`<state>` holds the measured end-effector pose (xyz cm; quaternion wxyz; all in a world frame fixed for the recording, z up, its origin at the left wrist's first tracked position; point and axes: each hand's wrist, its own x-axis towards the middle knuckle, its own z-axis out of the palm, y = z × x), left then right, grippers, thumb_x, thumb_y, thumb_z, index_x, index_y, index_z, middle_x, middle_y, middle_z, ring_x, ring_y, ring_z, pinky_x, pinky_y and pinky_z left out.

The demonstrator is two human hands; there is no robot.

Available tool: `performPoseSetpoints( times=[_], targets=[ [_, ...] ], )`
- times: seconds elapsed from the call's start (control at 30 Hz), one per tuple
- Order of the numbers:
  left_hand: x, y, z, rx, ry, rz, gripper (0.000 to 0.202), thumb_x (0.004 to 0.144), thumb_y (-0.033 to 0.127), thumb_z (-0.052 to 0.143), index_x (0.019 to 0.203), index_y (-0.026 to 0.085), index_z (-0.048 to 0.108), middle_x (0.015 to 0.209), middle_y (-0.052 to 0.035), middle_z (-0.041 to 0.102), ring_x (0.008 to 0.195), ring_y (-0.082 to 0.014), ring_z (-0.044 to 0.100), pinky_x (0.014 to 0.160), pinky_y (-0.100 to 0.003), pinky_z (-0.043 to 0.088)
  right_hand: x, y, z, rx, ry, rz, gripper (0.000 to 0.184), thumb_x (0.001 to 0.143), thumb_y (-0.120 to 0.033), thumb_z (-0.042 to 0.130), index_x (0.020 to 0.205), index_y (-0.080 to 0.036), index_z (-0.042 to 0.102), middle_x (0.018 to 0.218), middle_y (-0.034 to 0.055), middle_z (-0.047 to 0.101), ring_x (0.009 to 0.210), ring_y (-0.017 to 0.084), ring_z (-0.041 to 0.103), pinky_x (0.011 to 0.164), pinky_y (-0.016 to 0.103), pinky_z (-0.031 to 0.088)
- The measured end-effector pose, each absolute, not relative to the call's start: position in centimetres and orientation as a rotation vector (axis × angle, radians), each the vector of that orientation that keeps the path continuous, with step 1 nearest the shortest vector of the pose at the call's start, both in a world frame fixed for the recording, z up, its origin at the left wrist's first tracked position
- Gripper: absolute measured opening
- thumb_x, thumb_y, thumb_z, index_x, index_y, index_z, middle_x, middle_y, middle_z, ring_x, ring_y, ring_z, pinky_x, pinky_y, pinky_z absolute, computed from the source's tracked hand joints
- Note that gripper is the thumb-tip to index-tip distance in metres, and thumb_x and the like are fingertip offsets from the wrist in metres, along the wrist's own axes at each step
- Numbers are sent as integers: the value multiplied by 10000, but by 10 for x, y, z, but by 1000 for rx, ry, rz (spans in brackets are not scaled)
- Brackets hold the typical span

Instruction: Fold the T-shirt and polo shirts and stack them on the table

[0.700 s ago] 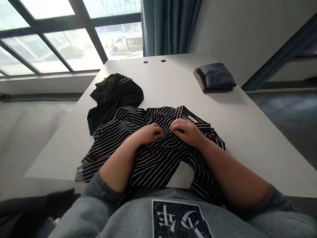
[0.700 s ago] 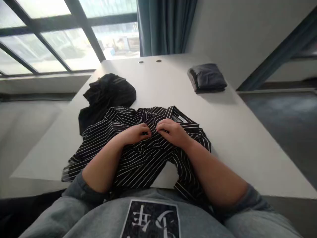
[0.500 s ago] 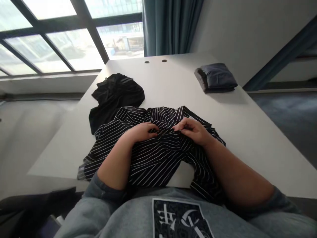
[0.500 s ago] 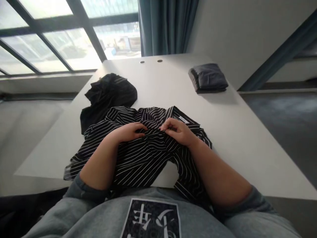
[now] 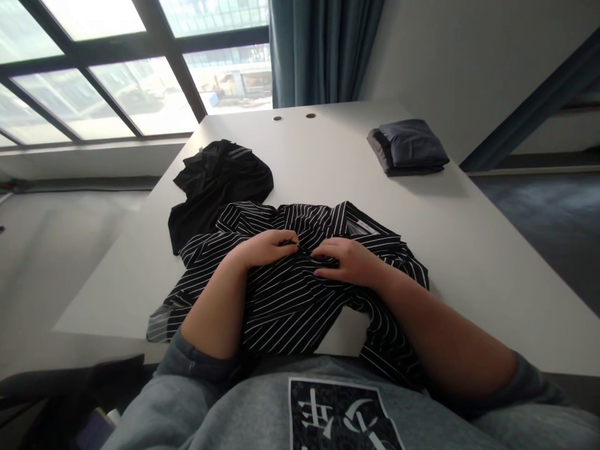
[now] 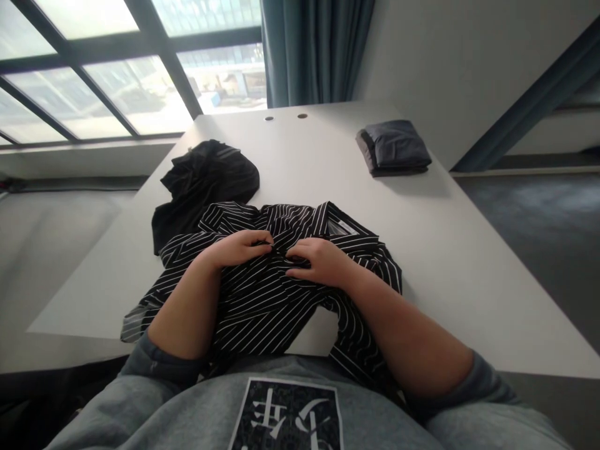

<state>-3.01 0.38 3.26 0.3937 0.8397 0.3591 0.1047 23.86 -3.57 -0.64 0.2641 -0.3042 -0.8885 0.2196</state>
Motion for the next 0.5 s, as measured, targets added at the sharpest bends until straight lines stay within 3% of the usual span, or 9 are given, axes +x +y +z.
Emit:
performPoseSetpoints(
  times=[0.1, 0.2, 0.5],
  targets=[
    [-30, 1, 31, 2086, 908, 337, 188, 963, 320, 570, 1048, 223, 707, 983, 2, 731, 911, -186, 659, 861, -308, 510, 220, -43, -17, -899, -2372, 459, 103, 942, -229, 714, 1033, -199, 752, 970, 79, 774, 905, 237, 724, 850, 364, 567],
    [-32, 0, 30, 2062, 901, 284, 295, 941, 306, 628, 1219, 244, 703, 1002, 3, 756, 889, -181, 680, 855, -314, 527, 212, -47, -22, -949, -2349, 426, 127, 930, -137, 649, 986, -196, 746, 929, 68, 776, 868, 224, 727, 837, 343, 562],
    [-34, 3, 28, 2045, 644, 253, 299, 951, 309, 684, 1236, 235, 734, 1177, -29, 769, 1078, -190, 703, 1001, -324, 517, 215, -47, -16, -1028, -2289, 485, 165, 878, -105, 633, 963, -196, 741, 863, 39, 767, 782, 200, 707, 746, 297, 519]
  ],
)
